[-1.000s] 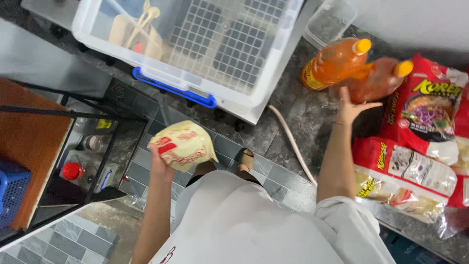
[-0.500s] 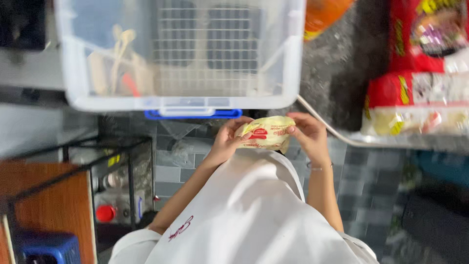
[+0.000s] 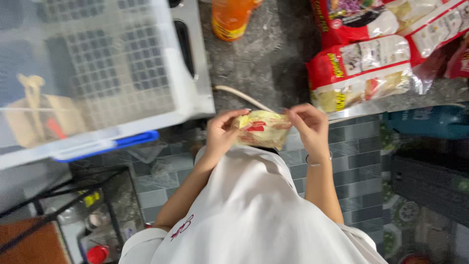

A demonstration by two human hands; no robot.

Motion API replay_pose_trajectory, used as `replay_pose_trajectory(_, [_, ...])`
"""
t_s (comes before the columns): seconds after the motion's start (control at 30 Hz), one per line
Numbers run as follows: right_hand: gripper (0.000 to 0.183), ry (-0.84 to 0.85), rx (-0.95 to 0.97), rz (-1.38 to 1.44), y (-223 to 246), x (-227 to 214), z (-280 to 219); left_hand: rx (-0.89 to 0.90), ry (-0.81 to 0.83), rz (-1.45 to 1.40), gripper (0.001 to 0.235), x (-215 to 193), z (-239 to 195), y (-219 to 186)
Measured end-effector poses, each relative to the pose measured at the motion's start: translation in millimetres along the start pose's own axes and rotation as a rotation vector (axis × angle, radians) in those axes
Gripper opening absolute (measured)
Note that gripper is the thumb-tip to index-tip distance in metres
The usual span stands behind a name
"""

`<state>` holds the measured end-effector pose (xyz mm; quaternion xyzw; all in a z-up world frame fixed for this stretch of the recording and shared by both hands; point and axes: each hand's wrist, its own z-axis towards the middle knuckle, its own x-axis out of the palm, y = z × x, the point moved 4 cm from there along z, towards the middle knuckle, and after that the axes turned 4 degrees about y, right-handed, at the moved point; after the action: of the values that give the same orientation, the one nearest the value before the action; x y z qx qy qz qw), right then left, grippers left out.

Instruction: The person unpacks multiple packages of instant noodles from a large plastic bag and places the noodle blocks into a clear plastic container. They handle the packages by hand, opening them and removing the contents one by one.

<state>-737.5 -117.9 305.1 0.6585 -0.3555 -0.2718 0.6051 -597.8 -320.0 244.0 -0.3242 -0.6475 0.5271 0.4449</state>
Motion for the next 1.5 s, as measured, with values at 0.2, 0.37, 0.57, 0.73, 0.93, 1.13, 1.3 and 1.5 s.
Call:
replay_pose_trajectory(0.2, [0.005,-0.122,-0.103,0.115,0.1,-95.1,34.8,0.046,-0.070,-0.054,0.028,89.1,30.0,1.8])
replay_pose_trajectory(0.37, [0.009,-0.219,-0.211,0.145,6.4,-117.6,61.5,0.060,-0.090,0.328,0.037,127.2,37.0,-26.2])
replay_pose_trajectory(0.57, [0.022,-0.080,-0.113,0.267,38.4,-116.9,75.7,0.118,-0.057,0.184,0.036,141.1,37.4,-7.7])
replay_pose_trajectory(0.73, [0.022,0.297,-0.087,0.100,41.6,-116.0,63.8,0.058,-0.232,-0.135,0.024,118.7,37.2,-1.8])
replay_pose_trajectory(0.93, [0.007,0.219,-0.231,0.175,32.2,-97.8,50.0,0.040,-0.229,-0.183,0.016,90.1,33.6,-18.2])
replay_pose_trajectory(1.13, [0.013,0.038,-0.254,0.013,59.0,-89.3,50.9,0.259,-0.259,-0.061,0.016,62.2,35.7,7.9])
replay_pose_trajectory(1.3, [0.031,0.248,-0.656,-0.864,84.3,-50.5,53.7,0.172,-0.157,-0.168,0.018,50.7,43.2,14.3])
replay_pose_trajectory(1.5, [0.012,0.183,-0.486,-0.689,48.2,-51.3,51.5,0.121,-0.166,-0.258,0.019,44.5,41.7,13.5])
